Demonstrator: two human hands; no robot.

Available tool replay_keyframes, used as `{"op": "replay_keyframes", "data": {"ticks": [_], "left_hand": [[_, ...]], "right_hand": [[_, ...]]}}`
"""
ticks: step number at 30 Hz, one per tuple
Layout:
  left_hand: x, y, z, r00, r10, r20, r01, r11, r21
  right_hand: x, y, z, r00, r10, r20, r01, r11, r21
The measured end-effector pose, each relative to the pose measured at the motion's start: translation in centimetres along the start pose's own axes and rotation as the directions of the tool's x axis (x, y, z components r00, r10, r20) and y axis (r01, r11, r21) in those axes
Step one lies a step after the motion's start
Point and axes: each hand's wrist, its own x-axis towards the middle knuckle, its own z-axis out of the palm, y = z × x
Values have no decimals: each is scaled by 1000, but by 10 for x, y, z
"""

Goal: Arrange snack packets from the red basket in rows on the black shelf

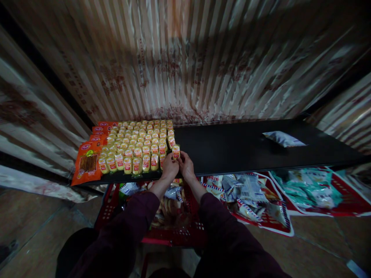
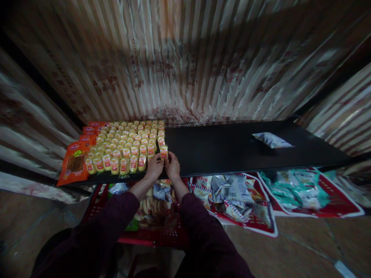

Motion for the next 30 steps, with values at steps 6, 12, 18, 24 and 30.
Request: {"op": "replay_keyframes", "data": {"ticks": [6, 12, 18, 24, 30], "left_hand": [[10, 7, -3, 1000, -13, 17, 12, 999, 47], [17, 11, -4, 999, -31, 30, 27, 994, 110], [20, 13, -1, 999, -38, 29, 33, 985, 169], [22, 9, 3, 999, -41, 30, 37, 991, 130], [21, 4, 6, 1000, 2, 31, -6, 994, 106]], "right_hand": [[13, 0, 8, 1000, 12, -1, -12, 995, -95], [19, -5, 11, 999, -1, 33, 7, 985, -170], [22, -9, 11, 996, -54, 77, 72, 961, -266], [23, -7, 7, 996, -61, 68, 79, 951, -298], [25, -1, 5, 998, -57, 38, 64, 968, -242]]}}
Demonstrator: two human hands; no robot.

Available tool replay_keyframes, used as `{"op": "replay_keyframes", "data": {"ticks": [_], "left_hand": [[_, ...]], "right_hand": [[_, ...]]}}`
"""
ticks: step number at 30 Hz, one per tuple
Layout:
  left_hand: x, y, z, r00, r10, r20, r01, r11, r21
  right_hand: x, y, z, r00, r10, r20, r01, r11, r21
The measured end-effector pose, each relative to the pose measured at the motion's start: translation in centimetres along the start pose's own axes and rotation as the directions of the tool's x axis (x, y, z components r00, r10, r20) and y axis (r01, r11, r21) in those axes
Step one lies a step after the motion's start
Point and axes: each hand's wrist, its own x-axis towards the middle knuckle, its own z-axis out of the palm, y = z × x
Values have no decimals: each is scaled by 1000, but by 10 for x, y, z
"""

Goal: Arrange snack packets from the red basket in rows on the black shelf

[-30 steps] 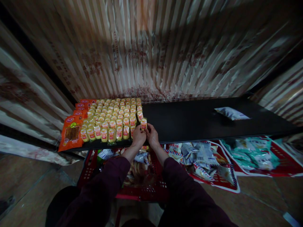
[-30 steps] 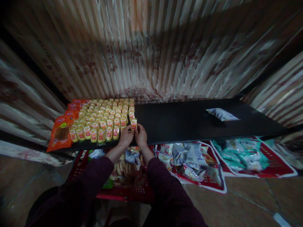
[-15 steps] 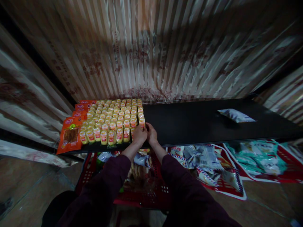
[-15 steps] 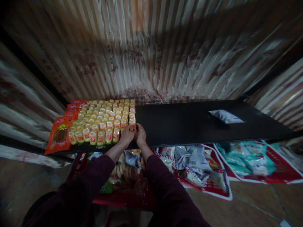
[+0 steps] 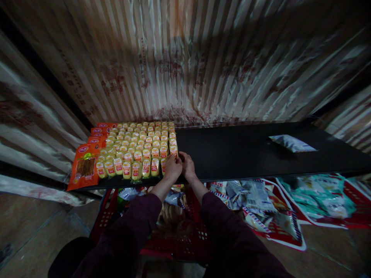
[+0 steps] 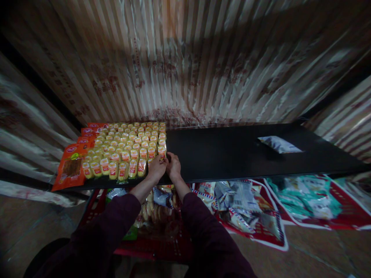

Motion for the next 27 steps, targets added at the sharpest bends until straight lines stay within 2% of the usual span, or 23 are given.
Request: {"op": "replay_keyframes", "data": {"ticks": [3, 7, 13, 16, 20, 27], "left_hand": [[-1, 0, -2, 999, 36, 3, -36, 999, 11], [-2, 3, -6, 998, 59, 3, -59, 998, 17], [-3, 4, -8, 997, 76, 0, -76, 997, 22], [-3, 1, -9, 994, 110, -4, -110, 994, 3], [-3, -2, -11, 991, 131, -15, -131, 991, -32], [-6, -1, -16, 988, 154, -10, -154, 986, -69]], "right_hand": [[5, 1, 0, 999, 15, -32, -14, 999, 29], [20, 0, 2, 997, 54, -54, -45, 985, 165], [41, -11, 14, 990, 121, 74, -139, 933, 331], [40, -18, 19, 991, 85, 106, -118, 928, 355], [34, -24, 21, 996, 48, 75, -72, 932, 355], [31, -21, 26, 998, 36, 60, -54, 941, 335]]}}
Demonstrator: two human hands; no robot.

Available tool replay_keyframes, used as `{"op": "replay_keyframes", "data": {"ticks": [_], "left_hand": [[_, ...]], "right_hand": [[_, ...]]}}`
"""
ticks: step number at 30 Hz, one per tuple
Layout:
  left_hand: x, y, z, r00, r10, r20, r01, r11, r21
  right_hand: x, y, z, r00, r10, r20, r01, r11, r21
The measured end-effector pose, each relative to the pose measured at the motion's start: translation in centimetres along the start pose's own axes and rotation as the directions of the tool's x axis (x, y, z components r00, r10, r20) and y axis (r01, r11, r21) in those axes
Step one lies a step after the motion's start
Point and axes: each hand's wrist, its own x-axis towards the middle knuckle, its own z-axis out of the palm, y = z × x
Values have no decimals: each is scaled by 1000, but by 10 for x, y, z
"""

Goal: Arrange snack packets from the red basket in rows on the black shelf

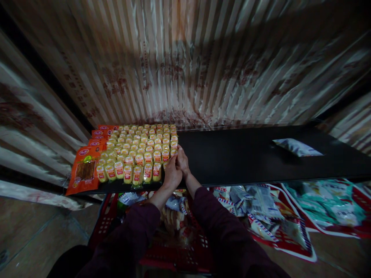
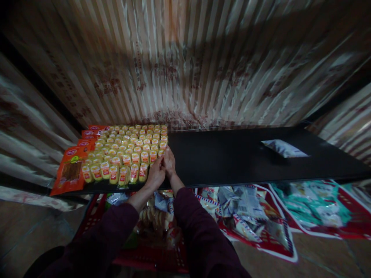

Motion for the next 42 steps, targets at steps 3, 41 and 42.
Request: {"op": "replay_keyframes", "data": {"ticks": [3, 41, 42], "left_hand": [[-1, 0, -2, 1000, -17, -3, 17, 1000, -3], [26, -28, -3, 893, 415, 173, -417, 620, 665], [27, -28, -4, 894, 412, 178, -416, 612, 672]], "right_hand": [[0, 3, 1, 1000, -21, -10, 21, 1000, -6], [56, 11, -5, 998, 57, -25, -54, 992, 110], [59, 12, -3, 998, 61, -13, -59, 990, 126]]}}
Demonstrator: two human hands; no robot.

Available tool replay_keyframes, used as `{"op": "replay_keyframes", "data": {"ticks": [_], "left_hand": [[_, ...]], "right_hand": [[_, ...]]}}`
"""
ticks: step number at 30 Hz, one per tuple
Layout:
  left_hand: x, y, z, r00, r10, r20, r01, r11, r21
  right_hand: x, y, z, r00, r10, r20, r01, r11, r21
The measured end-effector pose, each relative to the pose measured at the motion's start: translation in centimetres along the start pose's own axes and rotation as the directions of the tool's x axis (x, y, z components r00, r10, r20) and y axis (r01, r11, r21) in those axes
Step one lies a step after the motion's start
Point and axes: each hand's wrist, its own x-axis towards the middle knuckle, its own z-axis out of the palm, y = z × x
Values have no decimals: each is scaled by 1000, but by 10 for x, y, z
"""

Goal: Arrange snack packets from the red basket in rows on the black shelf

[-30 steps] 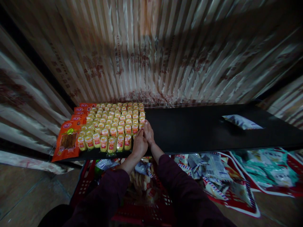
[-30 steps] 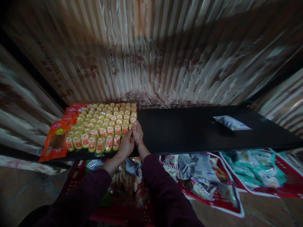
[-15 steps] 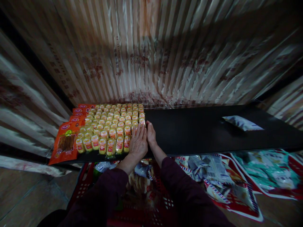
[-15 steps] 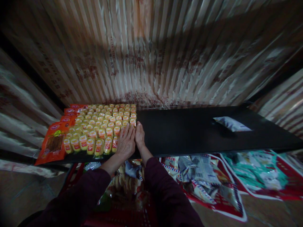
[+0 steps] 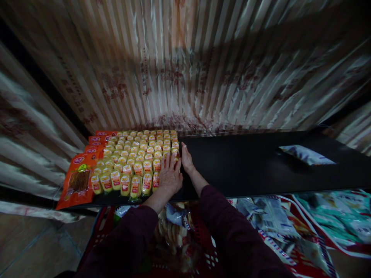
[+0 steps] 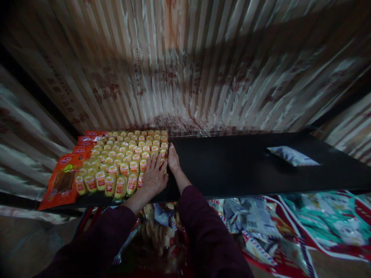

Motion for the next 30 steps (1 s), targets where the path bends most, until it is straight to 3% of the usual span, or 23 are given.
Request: {"op": "replay_keyframes", "data": {"ticks": [6, 19, 30], "left_hand": [[3, -4, -3, 999, 8, 31, -11, 997, 75], [1, -10, 0, 999, 26, -34, -23, 996, 82], [0, -15, 2, 996, 46, -73, -40, 996, 82]], "right_hand": [[6, 1, 8, 999, 14, 44, -18, 994, 103], [6, 6, 15, 999, 19, 51, -22, 998, 58], [6, 8, 19, 997, -56, 56, 53, 997, 59]]}}
